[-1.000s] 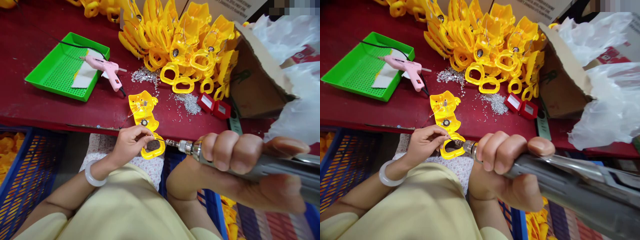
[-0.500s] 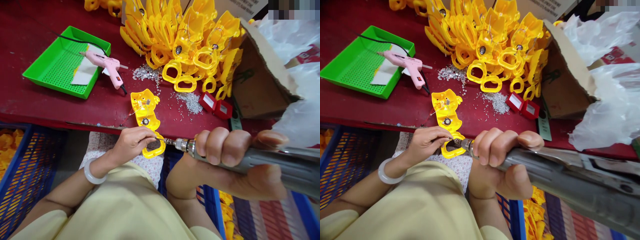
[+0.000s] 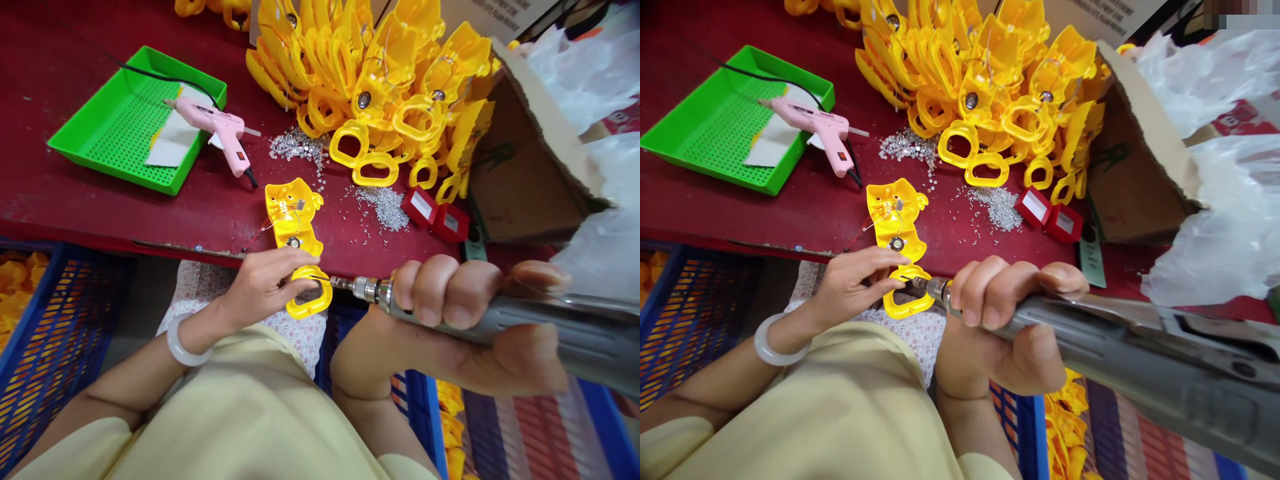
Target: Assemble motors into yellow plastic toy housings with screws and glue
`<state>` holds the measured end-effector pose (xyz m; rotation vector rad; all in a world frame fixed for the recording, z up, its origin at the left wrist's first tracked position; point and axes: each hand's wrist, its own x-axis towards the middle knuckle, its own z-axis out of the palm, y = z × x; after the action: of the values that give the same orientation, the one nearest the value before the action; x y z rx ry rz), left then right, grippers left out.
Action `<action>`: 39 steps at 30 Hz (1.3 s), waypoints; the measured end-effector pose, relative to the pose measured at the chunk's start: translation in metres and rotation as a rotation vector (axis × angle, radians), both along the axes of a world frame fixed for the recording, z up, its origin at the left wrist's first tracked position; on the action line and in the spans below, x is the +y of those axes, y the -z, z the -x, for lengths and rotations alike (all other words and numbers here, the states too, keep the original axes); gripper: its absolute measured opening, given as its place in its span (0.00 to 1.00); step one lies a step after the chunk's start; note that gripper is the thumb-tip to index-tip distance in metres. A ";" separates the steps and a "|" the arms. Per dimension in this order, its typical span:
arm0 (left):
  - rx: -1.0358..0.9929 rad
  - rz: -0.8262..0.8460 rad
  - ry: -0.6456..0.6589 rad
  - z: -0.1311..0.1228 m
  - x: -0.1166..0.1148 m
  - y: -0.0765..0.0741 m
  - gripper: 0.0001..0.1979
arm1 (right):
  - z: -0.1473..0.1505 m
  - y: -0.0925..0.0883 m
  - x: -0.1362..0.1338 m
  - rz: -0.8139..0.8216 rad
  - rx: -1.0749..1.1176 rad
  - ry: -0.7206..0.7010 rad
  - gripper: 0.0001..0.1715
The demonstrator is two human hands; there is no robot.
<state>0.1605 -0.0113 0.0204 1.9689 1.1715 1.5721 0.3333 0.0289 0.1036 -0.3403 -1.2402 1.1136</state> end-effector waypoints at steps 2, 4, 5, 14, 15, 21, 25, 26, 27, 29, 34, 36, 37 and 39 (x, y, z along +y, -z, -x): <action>0.124 -0.001 -0.136 0.011 0.009 -0.004 0.14 | 0.000 0.001 0.002 -0.017 0.021 0.033 0.14; 0.256 0.015 -0.272 0.022 0.023 -0.007 0.16 | 0.000 0.003 0.005 -0.056 0.057 0.064 0.15; 0.313 0.030 -0.314 0.026 0.031 -0.008 0.17 | 0.000 0.004 0.006 -0.077 0.070 0.069 0.16; 0.517 0.173 -0.378 0.021 0.076 -0.002 0.07 | 0.004 0.009 0.009 -0.022 0.058 0.150 0.16; 0.506 0.185 -0.378 0.020 0.077 -0.001 0.06 | 0.005 0.010 0.010 -0.018 0.059 0.163 0.16; 0.335 0.268 -0.369 0.021 0.078 -0.001 0.04 | 0.007 0.011 0.015 0.003 0.069 0.197 0.15; 0.255 0.298 -0.397 0.021 0.079 -0.003 0.06 | 0.007 0.011 0.017 0.011 0.075 0.182 0.15; 0.232 0.309 -0.404 0.020 0.079 -0.003 0.07 | 0.008 0.011 0.017 0.016 0.074 0.185 0.15; 0.209 0.319 -0.411 0.020 0.079 -0.004 0.07 | 0.008 0.011 0.018 0.022 0.072 0.189 0.15; 0.176 0.332 -0.428 0.019 0.080 -0.005 0.09 | 0.009 0.011 0.019 0.031 0.060 0.209 0.14; 0.171 0.338 -0.433 0.019 0.082 -0.003 0.10 | 0.012 0.013 0.023 0.013 0.032 0.245 0.15; 0.169 0.337 -0.411 0.020 0.084 -0.001 0.09 | 0.013 0.013 0.024 0.004 0.036 0.249 0.16; 0.172 0.335 -0.400 0.020 0.084 0.001 0.08 | 0.013 0.013 0.025 0.002 0.038 0.249 0.16; 0.182 0.333 -0.390 0.019 0.085 0.003 0.08 | 0.014 0.013 0.025 0.016 0.046 0.252 0.15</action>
<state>0.1417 0.0734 0.0170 1.7631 1.8491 1.2685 0.3191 0.0540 0.0905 -0.4672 -1.1141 0.9099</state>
